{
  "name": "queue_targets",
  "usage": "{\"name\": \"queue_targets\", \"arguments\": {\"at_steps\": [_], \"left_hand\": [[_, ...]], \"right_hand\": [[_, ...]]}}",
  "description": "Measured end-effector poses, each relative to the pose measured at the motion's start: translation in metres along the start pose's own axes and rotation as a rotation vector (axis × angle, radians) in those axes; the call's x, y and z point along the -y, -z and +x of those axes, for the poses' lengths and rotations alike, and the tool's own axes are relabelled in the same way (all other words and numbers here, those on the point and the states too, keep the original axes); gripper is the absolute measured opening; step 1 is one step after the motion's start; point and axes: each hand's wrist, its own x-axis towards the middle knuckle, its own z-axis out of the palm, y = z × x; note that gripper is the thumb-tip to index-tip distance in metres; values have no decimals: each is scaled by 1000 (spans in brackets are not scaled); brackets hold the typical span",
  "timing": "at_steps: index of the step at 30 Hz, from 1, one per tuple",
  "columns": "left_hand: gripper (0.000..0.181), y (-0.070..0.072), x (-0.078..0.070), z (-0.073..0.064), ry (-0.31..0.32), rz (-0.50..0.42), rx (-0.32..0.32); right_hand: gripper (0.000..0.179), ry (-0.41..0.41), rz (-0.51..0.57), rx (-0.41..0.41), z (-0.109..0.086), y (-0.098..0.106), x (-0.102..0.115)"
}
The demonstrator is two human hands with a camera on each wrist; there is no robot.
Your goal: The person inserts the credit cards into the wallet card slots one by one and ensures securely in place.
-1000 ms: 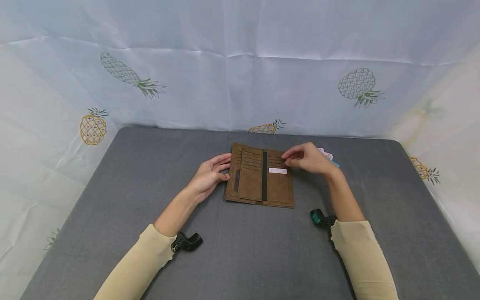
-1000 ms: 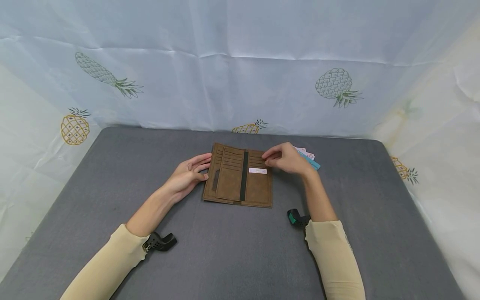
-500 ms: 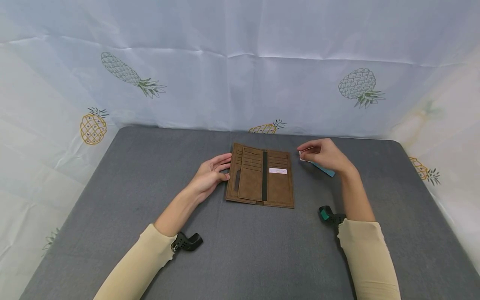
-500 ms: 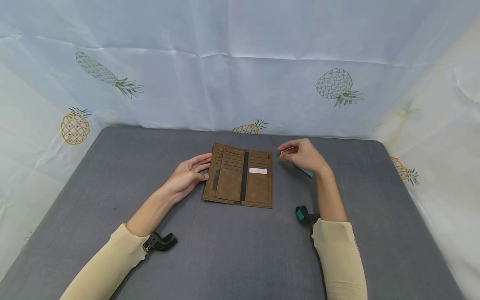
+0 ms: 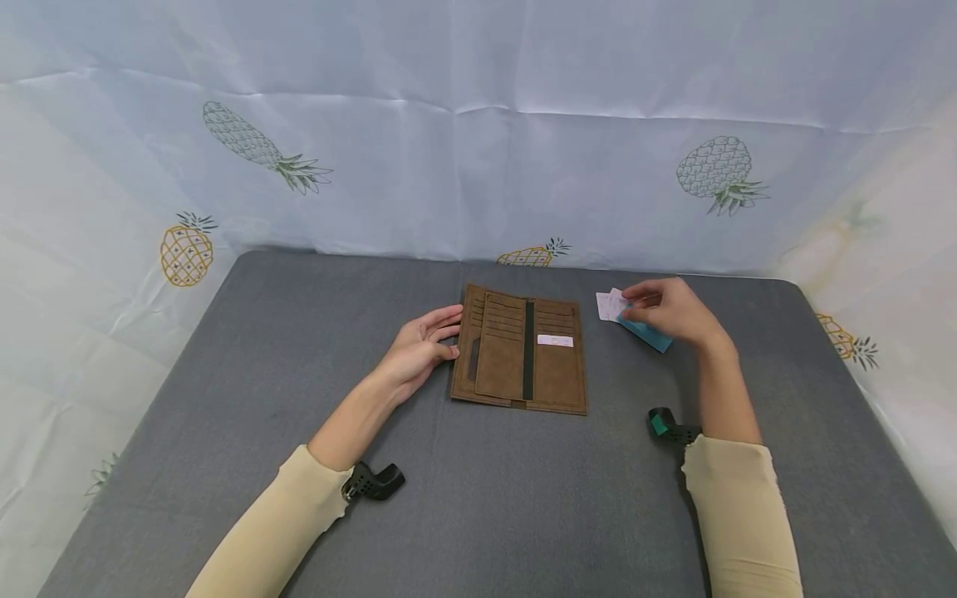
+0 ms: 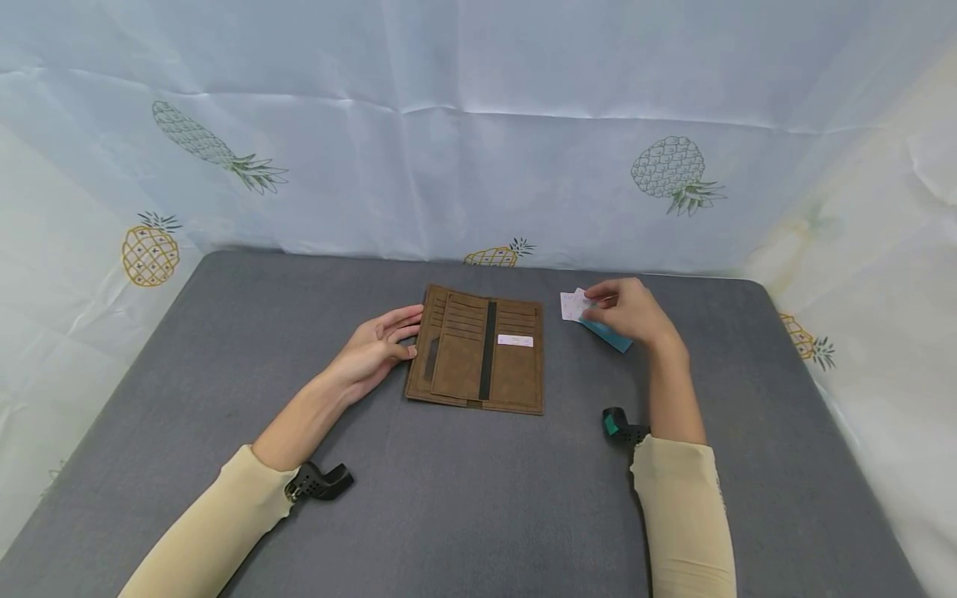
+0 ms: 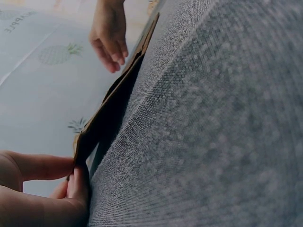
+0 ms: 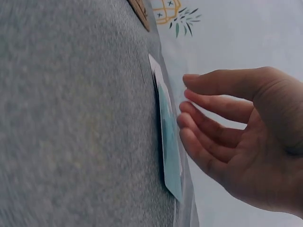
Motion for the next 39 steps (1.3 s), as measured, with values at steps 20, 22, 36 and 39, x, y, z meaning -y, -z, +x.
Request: {"name": "queue_targets", "arguments": {"at_steps": [20, 22, 36, 39], "left_hand": [[80, 1, -2, 0, 2, 14, 0], [80, 0, -2, 0, 1, 16, 2], [80, -1, -1, -1, -1, 17, -2], [79, -2, -2, -1, -2, 22, -4]], "right_hand": [[72, -92, -149, 20, 1, 2, -8], [74, -93, -150, 6, 0, 3, -10], [40, -15, -59, -82, -2, 10, -17], [40, -10, -38, -71, -2, 10, -14]]}}
